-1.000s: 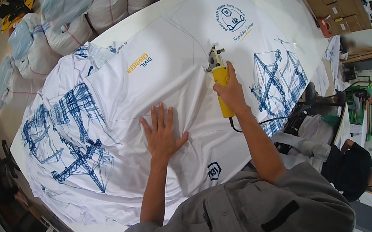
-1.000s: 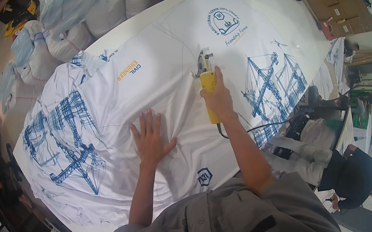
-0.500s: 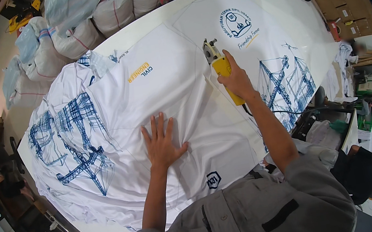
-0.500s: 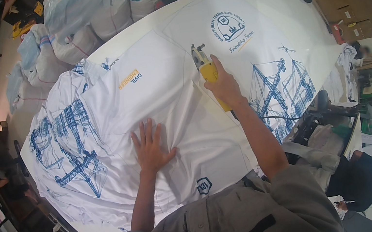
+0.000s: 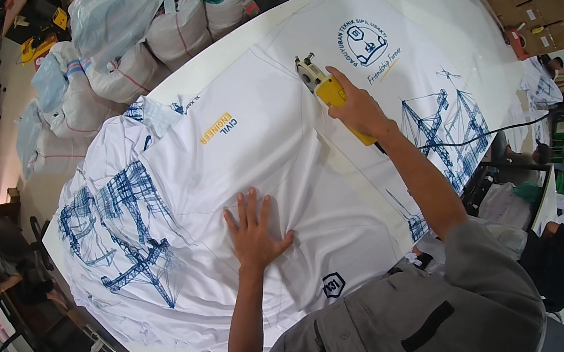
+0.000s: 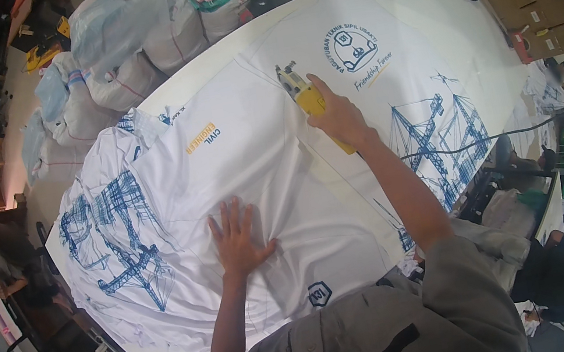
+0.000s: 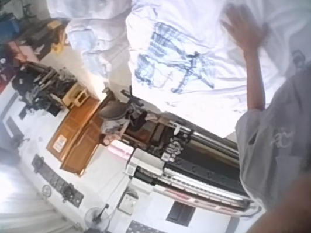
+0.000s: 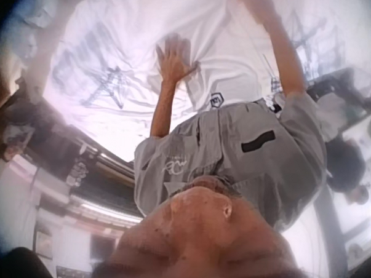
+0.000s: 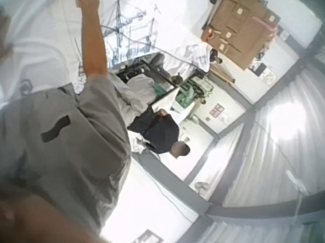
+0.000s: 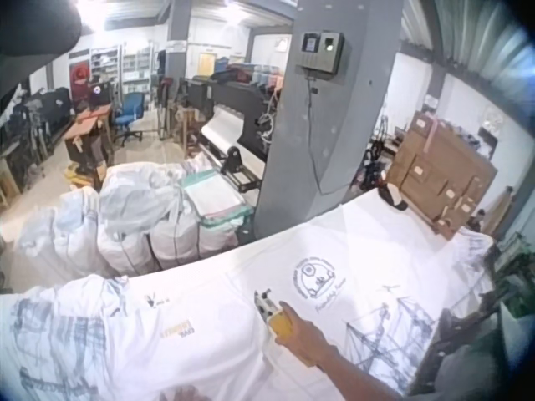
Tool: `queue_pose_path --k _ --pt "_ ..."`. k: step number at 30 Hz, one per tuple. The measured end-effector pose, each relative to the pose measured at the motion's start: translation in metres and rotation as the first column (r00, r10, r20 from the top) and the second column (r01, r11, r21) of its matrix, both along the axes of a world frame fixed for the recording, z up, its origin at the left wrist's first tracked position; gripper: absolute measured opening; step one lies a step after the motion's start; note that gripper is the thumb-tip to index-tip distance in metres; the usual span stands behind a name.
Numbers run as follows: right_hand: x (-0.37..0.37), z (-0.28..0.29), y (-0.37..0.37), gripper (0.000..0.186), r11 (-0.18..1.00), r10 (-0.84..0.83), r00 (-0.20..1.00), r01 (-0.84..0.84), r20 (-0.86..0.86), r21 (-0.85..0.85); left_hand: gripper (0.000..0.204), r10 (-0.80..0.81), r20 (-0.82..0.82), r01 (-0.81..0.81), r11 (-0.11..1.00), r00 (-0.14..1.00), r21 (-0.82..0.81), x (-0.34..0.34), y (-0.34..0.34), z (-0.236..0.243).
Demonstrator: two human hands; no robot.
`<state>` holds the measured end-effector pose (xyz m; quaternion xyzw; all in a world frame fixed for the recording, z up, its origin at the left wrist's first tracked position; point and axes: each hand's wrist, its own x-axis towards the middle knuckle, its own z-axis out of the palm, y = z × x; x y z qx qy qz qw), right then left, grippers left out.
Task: The person uses a yellow electric rotary cutter to cut a stack of white t-shirts on a large white table. They follow a pre-drawn pattern on the fabric, carefully guiding the tool along the lines to separate the shirt shapes. The person periodically lifts and adjusts the fabric layers to ensure precise cutting.
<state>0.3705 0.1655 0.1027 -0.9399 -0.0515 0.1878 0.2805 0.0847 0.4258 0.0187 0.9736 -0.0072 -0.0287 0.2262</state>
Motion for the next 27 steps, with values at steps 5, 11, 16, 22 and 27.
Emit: queue_pose_path --k 5,11,16,22,27 --pt "0.021 0.005 0.012 0.100 0.999 0.038 0.998 -0.039 -0.044 -0.021 0.098 0.008 -0.027 -0.008 1.000 1.000 0.001 0.001 -0.001 0.004" --pt "0.049 -0.001 0.028 0.101 0.994 0.083 0.996 -0.086 -0.037 -0.061 0.099 -0.001 -0.028 0.001 1.000 1.000 0.002 0.002 0.000 0.004" --pt "0.066 0.006 0.049 0.101 0.991 0.107 0.993 -0.111 -0.058 -0.078 0.104 -0.013 -0.032 0.013 1.000 0.999 -0.027 0.000 0.002 -0.003" --pt "0.084 0.012 0.072 0.103 0.992 0.105 0.990 -0.111 -0.096 -0.060 0.106 -0.018 -0.025 0.017 1.000 1.000 -0.006 -0.002 0.001 -0.003" --pt "0.108 -0.007 0.095 0.106 0.986 0.164 0.986 -0.165 -0.024 -0.022 0.106 -0.019 0.005 0.019 1.000 1.000 0.014 -0.010 0.003 -0.009"
